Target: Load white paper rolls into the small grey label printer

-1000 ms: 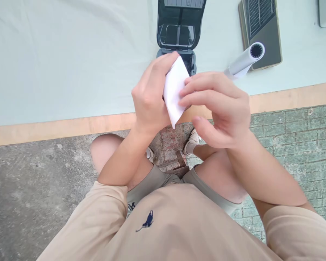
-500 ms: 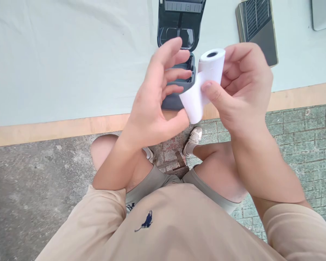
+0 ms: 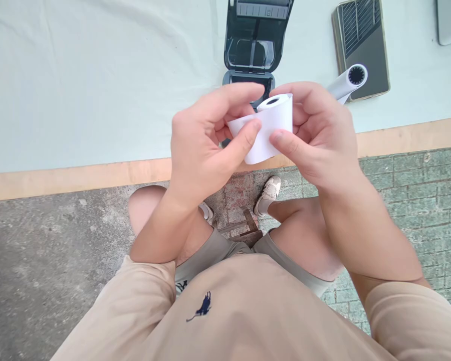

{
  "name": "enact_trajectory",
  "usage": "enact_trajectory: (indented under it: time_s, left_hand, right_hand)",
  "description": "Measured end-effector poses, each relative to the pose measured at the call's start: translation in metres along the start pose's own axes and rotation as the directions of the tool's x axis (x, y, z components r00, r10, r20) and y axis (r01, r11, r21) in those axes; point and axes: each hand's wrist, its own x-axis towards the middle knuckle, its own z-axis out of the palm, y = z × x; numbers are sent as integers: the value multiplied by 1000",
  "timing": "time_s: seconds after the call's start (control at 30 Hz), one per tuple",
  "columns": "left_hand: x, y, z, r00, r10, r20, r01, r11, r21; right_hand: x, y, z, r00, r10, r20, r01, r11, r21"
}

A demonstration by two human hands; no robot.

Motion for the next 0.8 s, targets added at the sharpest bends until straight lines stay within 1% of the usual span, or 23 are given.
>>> enact_trajectory:
  time_s: [0.07, 0.13, 0.2, 0.27, 0.33, 0.43, 0.47, 0.53, 0.6, 0.63, 0.7, 0.8]
  left_hand:
    - [-1, -1, -2, 1000, -6, 4, 6, 1000, 29]
    - [-1, 0, -2, 999, -40, 14, 39, 997, 60]
    - [-2, 3, -1, 997, -73, 36, 71, 996, 57]
    - [-1, 8, -1, 989, -139, 52, 137, 990, 42]
    - [0, 15, -1, 973, -223, 60, 221, 975, 30]
    - [2, 21, -3, 931, -348, 114, 350, 937, 1]
    - [2, 21, -4, 911, -387, 140, 392, 920, -11]
    - [3, 18, -5, 882, -444, 160, 452, 892, -12]
    - [2, 12, -4, 877, -465, 120, 465, 885, 26]
    - [1, 8, -4, 881, -465, 90, 462, 885, 55]
    - [0, 2, -3, 885, -464, 43, 458, 883, 98]
    - [-1, -3, -2, 884, -466, 21, 460, 878, 135]
  right_hand:
    - [0, 0, 1, 1000, -17, -17, 17, 1000, -22]
    - [0, 1, 1, 999, -25, -22, 25, 999, -26]
    - [0, 1, 1, 1000, -25, -17, 25, 1000, -17]
    - [0, 1, 0, 999, -31, 9, 31, 999, -19]
    - [0, 0, -2, 997, -65, 35, 67, 997, -49]
    - [1, -5, -7, 987, -163, 6, 161, 970, -182]
    - [2, -7, -8, 980, -199, -11, 189, 942, -277]
    - [8, -11, -10, 970, -241, -19, 199, 842, -502]
    - [16, -15, -9, 973, -232, 10, 181, 729, -661]
    - [21, -17, -8, 978, -205, 29, 165, 686, -708]
    - [31, -19, -4, 990, -134, 50, 125, 636, -762]
    - [45, -21, 1, 999, -21, 37, 43, 546, -837]
